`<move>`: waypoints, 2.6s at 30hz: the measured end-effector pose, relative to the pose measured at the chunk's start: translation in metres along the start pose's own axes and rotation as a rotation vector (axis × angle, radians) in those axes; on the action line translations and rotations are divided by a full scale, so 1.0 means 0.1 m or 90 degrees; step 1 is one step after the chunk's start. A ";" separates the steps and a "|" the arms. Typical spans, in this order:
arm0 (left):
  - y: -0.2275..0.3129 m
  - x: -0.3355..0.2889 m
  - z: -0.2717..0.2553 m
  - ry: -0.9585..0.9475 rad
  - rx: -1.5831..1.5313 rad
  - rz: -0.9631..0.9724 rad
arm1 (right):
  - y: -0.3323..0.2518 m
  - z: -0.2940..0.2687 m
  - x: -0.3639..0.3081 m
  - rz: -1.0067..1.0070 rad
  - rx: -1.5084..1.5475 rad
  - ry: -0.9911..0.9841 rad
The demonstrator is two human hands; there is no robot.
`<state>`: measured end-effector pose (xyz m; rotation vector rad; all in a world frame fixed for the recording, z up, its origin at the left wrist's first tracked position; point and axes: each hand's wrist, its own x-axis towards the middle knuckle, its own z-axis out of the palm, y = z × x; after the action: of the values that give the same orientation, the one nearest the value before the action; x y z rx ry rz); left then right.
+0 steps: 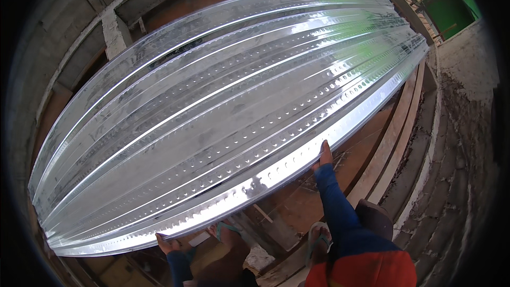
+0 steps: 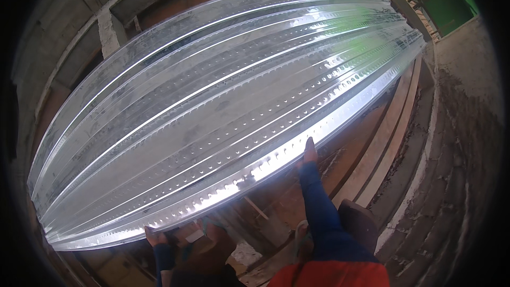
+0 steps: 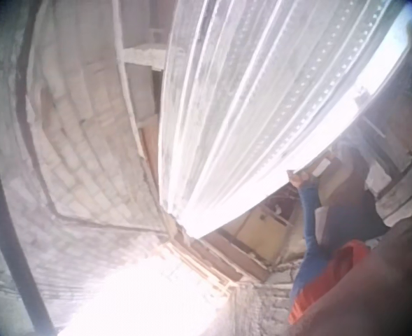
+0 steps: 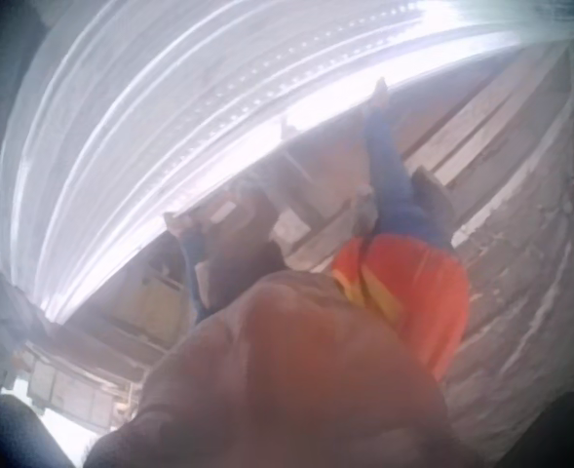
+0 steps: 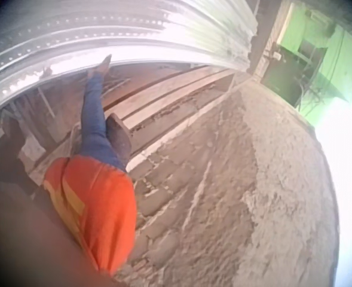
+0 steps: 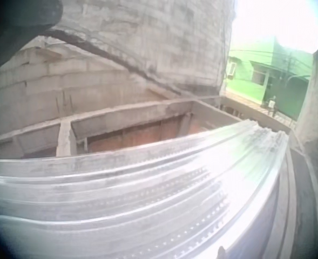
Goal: The person walks across wooden planks at a construction site and lifts a large corrugated translucent panel. They position the panel against the roof structure and adjust its placement with both hands. The person repeats this process with additional panels, aligning them along the roof frame.
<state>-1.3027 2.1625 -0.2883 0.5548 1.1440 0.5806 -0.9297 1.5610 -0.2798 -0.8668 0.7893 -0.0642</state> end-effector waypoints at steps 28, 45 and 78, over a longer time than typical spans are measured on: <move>-0.08 0.33 0.30 -0.001 0.978 0.514 | 0.56 0.87 0.55 0.000 -0.245 0.048; -0.46 0.96 0.25 0.005 0.364 0.173 | 0.57 0.66 1.07 -0.032 -0.353 -0.029; -0.52 1.25 0.44 0.037 0.225 -0.181 | 0.67 0.66 1.08 0.012 -0.306 0.163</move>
<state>-1.2165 2.2045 -0.3932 0.6650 1.3628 0.1495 -0.8267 1.6106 -0.3652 -1.3219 1.0750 0.0351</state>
